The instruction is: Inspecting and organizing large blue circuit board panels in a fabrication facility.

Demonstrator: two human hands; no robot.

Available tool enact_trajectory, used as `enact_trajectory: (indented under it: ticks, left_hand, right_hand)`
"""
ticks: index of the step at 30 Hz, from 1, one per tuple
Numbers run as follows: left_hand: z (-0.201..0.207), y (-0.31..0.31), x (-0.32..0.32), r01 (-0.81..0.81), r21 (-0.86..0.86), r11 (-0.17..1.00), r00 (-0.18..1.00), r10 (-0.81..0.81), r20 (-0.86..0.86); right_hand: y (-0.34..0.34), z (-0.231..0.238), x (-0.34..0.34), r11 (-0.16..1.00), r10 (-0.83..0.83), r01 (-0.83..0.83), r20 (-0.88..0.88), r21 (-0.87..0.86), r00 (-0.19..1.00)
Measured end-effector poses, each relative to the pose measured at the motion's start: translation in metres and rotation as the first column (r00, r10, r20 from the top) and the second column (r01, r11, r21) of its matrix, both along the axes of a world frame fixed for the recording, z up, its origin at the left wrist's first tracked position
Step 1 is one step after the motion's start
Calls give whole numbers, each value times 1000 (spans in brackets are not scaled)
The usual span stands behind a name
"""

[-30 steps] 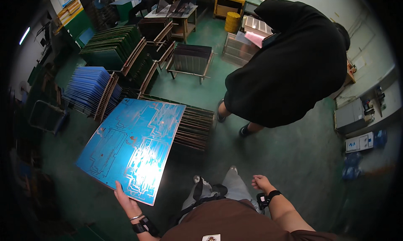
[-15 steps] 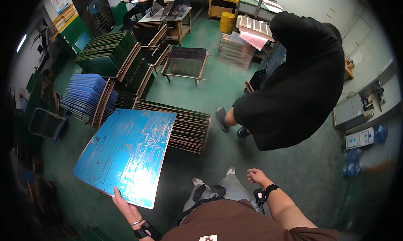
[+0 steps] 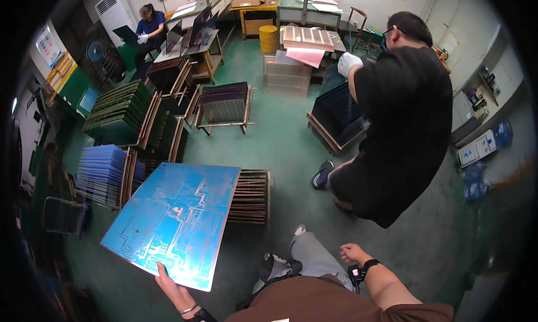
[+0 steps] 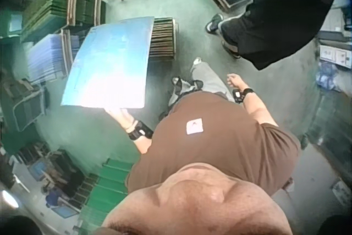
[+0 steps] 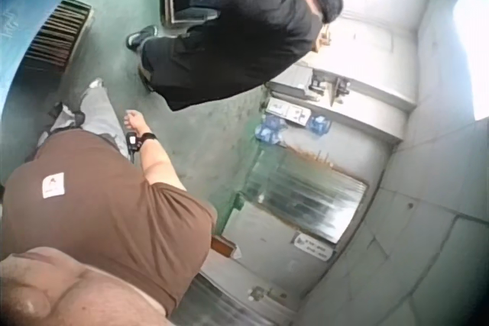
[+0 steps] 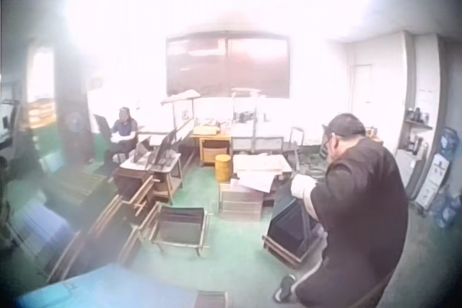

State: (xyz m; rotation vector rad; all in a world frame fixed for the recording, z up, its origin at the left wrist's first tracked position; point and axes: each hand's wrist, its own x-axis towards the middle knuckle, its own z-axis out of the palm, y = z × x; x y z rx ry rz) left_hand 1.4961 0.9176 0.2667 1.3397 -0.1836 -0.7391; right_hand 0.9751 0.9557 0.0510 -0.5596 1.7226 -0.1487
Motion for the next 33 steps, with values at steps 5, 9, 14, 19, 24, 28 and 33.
enact_trajectory:
  ticks: [5,9,14,19,24,28,33]
  left_hand:
    - [-6,-48,-26,89,-65,994,996,-88,18]
    - [-2,-87,-48,154,-75,985,988,-151,41]
    - [-4,-138,-85,176,-145,974,984,-173,33]
    - [4,-203,-116,222,-199,954,973,-229,-10]
    - [3,-277,-150,243,-194,950,969,-249,-5]
    - [-9,-344,-164,265,-170,949,962,-272,-21]
    - [-24,-442,-176,278,-155,948,955,-290,-65]
  right_hand:
    - [-4,-1,-14,995,-36,33,29,97,999]
    - [-42,-3,-23,997,-78,78,83,5,993]
    - [-84,-6,-45,991,-64,75,100,-110,993]
    - [-96,-8,-77,954,-252,265,110,-140,962]
    - [-87,-19,-92,904,-422,427,133,-18,897]
    - [-85,-93,-140,869,-488,494,168,5,857]
    - [-222,-92,-181,831,461,-467,-96,-303,882]
